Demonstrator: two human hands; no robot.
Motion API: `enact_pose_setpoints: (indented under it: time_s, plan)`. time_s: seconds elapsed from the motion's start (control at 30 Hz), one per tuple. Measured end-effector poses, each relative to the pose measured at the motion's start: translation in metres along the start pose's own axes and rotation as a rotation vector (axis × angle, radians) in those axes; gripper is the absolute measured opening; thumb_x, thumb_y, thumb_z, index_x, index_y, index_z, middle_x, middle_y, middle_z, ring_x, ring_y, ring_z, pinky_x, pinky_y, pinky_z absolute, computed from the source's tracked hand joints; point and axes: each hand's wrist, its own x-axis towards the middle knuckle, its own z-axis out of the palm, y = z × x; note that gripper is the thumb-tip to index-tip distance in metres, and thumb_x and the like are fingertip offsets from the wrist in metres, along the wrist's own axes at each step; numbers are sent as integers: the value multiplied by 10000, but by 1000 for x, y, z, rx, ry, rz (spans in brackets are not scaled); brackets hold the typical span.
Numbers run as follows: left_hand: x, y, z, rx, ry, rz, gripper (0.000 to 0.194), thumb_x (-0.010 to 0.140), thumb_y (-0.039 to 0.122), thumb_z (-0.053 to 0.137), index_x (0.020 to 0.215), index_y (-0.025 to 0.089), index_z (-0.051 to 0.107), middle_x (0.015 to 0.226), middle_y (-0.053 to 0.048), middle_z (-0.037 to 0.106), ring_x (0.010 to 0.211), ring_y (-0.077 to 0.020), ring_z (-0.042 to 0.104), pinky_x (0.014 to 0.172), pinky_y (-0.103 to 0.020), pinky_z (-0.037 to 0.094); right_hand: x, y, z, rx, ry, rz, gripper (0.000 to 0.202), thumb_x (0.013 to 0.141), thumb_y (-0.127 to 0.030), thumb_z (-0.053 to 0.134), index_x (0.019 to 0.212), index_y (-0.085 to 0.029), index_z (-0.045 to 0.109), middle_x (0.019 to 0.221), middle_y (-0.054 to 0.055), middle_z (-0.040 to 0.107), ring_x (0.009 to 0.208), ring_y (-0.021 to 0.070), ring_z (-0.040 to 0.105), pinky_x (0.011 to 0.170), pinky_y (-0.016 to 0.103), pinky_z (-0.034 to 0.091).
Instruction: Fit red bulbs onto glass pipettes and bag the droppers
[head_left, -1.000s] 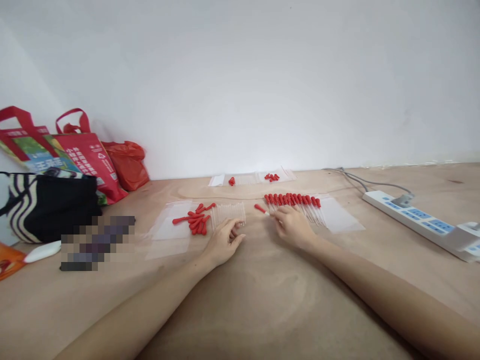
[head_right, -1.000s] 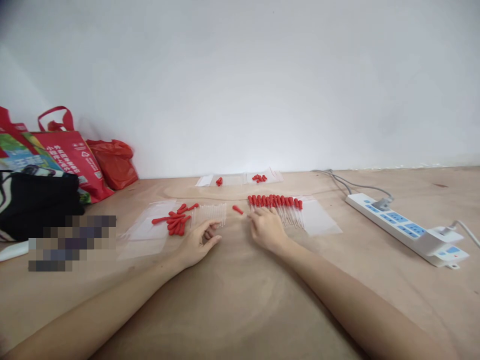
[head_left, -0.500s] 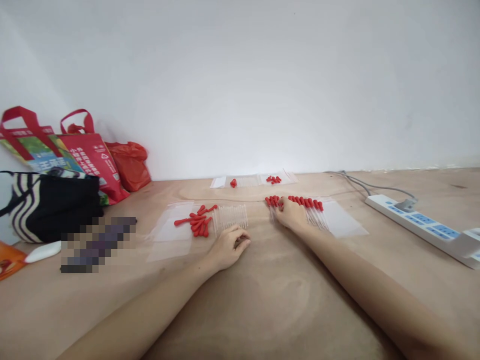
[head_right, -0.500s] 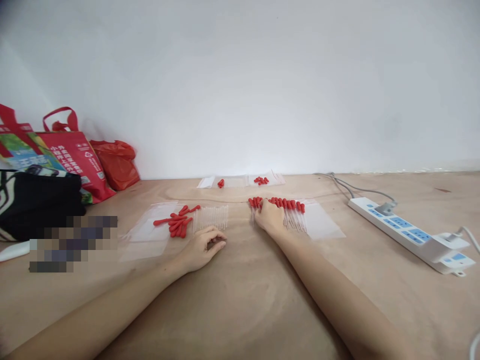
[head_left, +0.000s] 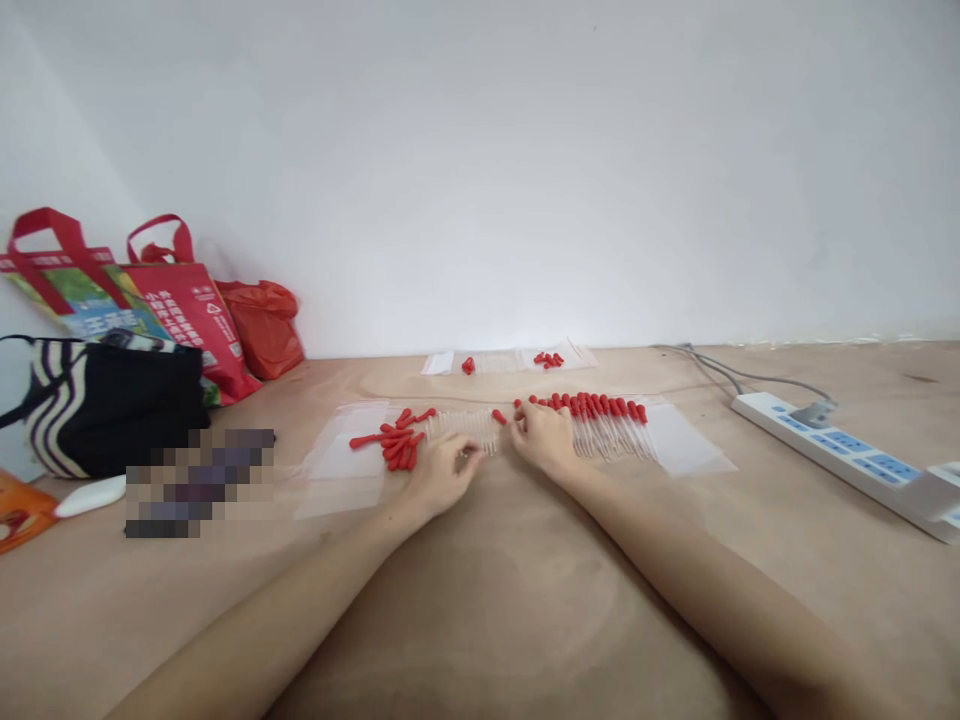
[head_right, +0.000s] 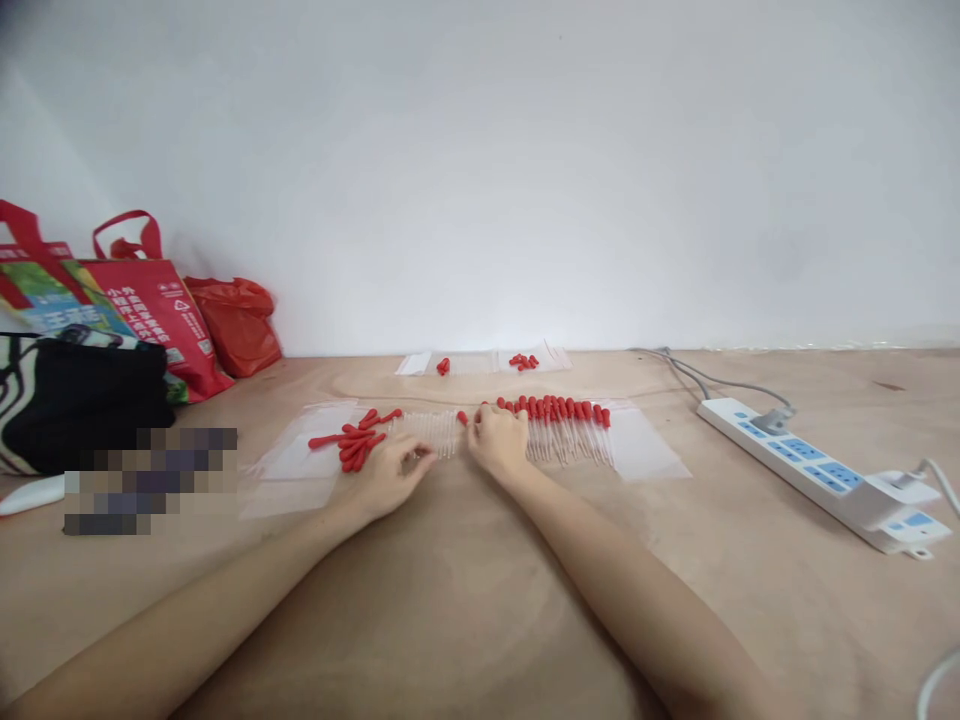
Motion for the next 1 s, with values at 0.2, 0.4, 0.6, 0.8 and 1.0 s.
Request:
enact_pose_setpoints:
  time_s: [0.2, 0.4, 0.6, 0.8, 1.0]
  plan:
    - [23, -65, -41, 314, 27, -369, 159, 740, 251, 490, 799, 171, 613, 838, -44, 639, 786, -193, 570, 661, -261, 416, 13, -36, 13, -70, -100, 50, 250, 796, -277, 376, 886, -142, 566, 923, 124, 621, 859, 212, 554, 772, 351, 244]
    - [38, -83, -46, 362, -73, -378, 221, 728, 341, 521, 823, 189, 649, 839, -57, 654, 810, -219, 575, 661, -267, 407, 19, -38, 13, -94, -156, 97, 236, 789, -253, 382, 867, -142, 575, 889, 130, 632, 836, 212, 574, 808, 367, 225]
    - [70, -83, -32, 341, -248, -306, 187, 703, 252, 560, 859, 213, 654, 851, -41, 667, 821, -199, 583, 684, -254, 400, 22, -29, 12, -110, -168, 150, 267, 786, -282, 387, 873, -114, 575, 888, 163, 627, 844, 244, 573, 788, 381, 235]
    - [81, -84, -25, 298, -350, -283, 175, 667, 142, 544, 772, 218, 662, 741, -6, 671, 731, -166, 597, 649, -230, 400, 18, -22, 14, -124, -76, 61, 213, 772, -195, 397, 925, -156, 540, 881, 116, 630, 832, 225, 565, 782, 386, 230]
    - [83, -82, -24, 244, -306, -288, 120, 594, 89, 557, 581, 195, 611, 583, 24, 625, 654, -152, 583, 636, -224, 406, 16, -22, 14, -158, -95, 54, 240, 770, -163, 375, 890, -126, 580, 948, 166, 610, 852, 235, 553, 797, 408, 210]
